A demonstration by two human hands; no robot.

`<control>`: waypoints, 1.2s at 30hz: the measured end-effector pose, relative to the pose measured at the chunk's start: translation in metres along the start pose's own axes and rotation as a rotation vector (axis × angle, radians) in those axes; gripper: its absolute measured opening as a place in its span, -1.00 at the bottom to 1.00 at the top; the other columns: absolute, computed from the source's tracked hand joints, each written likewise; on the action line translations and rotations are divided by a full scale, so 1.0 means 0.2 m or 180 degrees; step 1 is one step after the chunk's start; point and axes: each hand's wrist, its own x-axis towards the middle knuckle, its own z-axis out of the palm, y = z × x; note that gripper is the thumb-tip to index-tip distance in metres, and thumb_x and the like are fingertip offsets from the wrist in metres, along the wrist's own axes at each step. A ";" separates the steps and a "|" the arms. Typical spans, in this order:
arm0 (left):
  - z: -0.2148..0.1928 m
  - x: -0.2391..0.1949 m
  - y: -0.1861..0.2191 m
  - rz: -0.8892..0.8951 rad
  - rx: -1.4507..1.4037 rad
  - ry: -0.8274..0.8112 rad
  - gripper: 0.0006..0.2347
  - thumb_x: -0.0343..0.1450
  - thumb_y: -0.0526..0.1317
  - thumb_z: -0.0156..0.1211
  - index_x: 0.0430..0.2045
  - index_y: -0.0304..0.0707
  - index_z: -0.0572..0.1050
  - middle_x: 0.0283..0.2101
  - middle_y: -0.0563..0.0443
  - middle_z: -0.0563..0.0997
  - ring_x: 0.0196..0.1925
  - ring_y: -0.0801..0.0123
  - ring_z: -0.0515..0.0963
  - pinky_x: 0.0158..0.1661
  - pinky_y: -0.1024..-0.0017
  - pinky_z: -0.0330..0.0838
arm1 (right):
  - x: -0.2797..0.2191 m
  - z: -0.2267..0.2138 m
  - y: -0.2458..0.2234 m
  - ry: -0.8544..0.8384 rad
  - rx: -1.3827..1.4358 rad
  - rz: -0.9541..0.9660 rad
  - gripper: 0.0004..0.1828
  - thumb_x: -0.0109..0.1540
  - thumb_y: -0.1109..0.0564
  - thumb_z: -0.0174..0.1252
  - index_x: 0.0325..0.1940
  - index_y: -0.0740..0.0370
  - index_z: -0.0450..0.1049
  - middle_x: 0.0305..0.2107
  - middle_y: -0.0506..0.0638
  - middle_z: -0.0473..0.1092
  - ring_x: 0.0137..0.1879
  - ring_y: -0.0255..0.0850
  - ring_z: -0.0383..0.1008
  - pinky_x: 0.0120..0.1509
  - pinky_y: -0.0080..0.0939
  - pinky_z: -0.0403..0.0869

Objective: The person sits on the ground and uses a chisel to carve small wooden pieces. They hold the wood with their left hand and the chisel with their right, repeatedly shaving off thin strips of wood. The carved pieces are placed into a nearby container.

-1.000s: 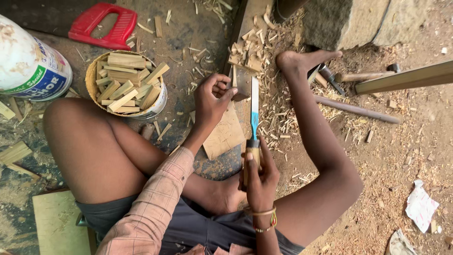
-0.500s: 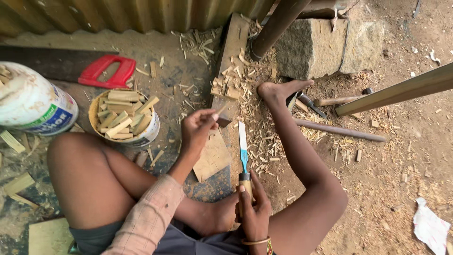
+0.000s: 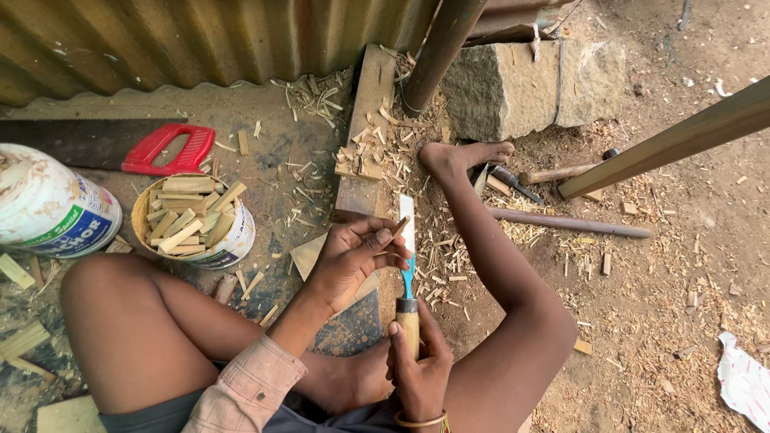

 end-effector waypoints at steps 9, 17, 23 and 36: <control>-0.44 -0.31 0.16 -0.0124 0.3867 0.1370 -0.87 0.39 -0.36 0.24 -0.24 -0.35 0.62 -0.40 -0.09 0.71 -0.40 0.38 0.72 -0.37 0.45 0.59 | -0.03 -0.07 0.01 -0.0061 0.0202 -0.0091 -0.36 0.20 0.17 0.27 0.38 0.29 0.35 -0.68 -0.03 0.36 -0.69 -0.39 0.31 -0.66 -0.36 0.28; -0.65 -0.58 0.21 -0.0992 0.5456 0.2238 -0.92 0.34 -0.32 0.24 -0.40 -0.25 0.65 -0.34 -0.27 0.69 -0.27 -0.06 0.69 -0.18 0.14 0.55 | -0.08 -0.09 -0.04 -0.0164 0.0046 -0.0278 -0.39 0.18 0.21 0.30 0.32 0.34 0.40 -0.40 -0.02 0.54 -0.57 -0.41 0.38 -0.60 -0.39 0.31; -0.78 -0.62 0.04 -0.0749 0.5651 0.2652 -0.91 0.30 -0.24 0.28 -0.47 -0.25 0.61 -0.33 -0.31 0.64 -0.20 -0.17 0.64 -0.17 0.03 0.51 | -0.14 -0.11 -0.08 -0.0417 -0.0313 -0.0523 -0.41 0.21 0.23 0.29 0.33 0.35 0.41 -0.38 0.04 0.52 -0.52 -0.39 0.40 -0.55 -0.38 0.35; -0.30 -0.55 0.46 0.2136 0.4428 0.2825 -0.91 0.49 -0.41 0.24 -0.19 -0.28 0.60 -0.47 0.02 0.63 -0.49 0.49 0.59 -0.44 0.50 0.42 | -0.10 -0.04 -0.04 -0.0402 -0.0418 -0.0878 -0.40 0.25 0.23 0.27 0.35 0.46 0.34 -0.14 0.06 0.56 -0.32 -0.39 0.54 -0.39 -0.40 0.50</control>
